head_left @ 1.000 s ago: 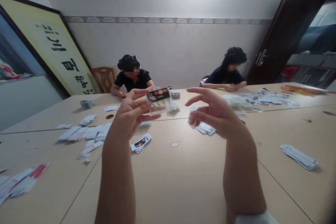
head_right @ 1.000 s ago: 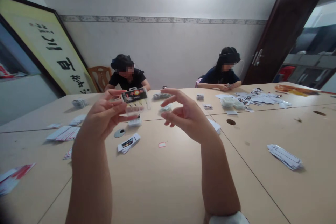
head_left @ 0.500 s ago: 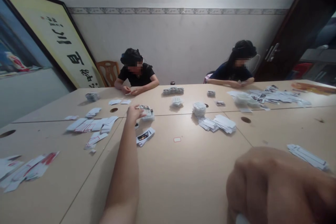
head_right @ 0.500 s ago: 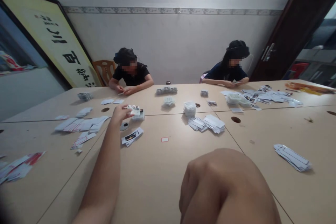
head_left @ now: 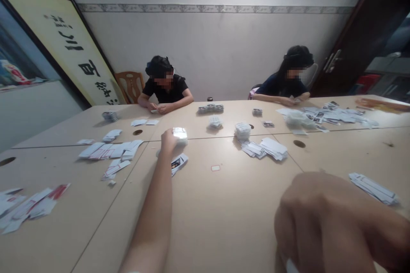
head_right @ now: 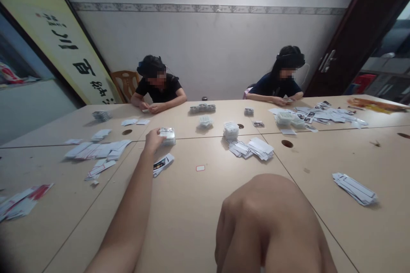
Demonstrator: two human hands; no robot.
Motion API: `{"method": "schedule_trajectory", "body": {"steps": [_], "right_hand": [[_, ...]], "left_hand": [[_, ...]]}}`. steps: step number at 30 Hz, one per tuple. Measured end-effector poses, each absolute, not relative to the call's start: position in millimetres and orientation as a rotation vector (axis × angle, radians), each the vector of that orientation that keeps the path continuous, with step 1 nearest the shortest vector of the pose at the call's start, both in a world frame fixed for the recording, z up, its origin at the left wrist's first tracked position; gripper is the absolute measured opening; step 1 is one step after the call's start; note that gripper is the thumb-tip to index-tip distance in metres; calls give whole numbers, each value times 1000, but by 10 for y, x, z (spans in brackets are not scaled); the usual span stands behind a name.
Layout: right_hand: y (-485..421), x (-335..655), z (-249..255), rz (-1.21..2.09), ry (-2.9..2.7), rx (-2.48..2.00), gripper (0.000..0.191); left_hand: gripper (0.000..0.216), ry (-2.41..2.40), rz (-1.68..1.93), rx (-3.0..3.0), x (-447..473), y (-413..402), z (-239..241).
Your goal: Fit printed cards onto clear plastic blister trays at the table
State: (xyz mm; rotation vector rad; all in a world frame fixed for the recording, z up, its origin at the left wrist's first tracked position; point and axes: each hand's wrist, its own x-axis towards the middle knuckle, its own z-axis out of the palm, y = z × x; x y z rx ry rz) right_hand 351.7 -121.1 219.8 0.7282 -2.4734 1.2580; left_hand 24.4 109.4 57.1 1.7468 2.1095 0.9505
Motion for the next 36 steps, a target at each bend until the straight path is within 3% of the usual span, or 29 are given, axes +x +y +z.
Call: {"method": "schedule_trajectory", "body": {"steps": [7,16,27,36], "right_hand": [[-1211,3508,2177,1338,-2464,741,47],[-1179,3515,2182,1315,-2587,798,58],[-1078,3506,2105,1349,-2519,812,44],[-1094,3474,2188,1218,-2543,923,52]], "left_hand": [[37,2245,730,1784,264,1085,568],[44,2259,661,1859,456,1019,501],[40,2336,782,1826,561,1048,340],[46,2376,802,1803,553,1024,321]]}}
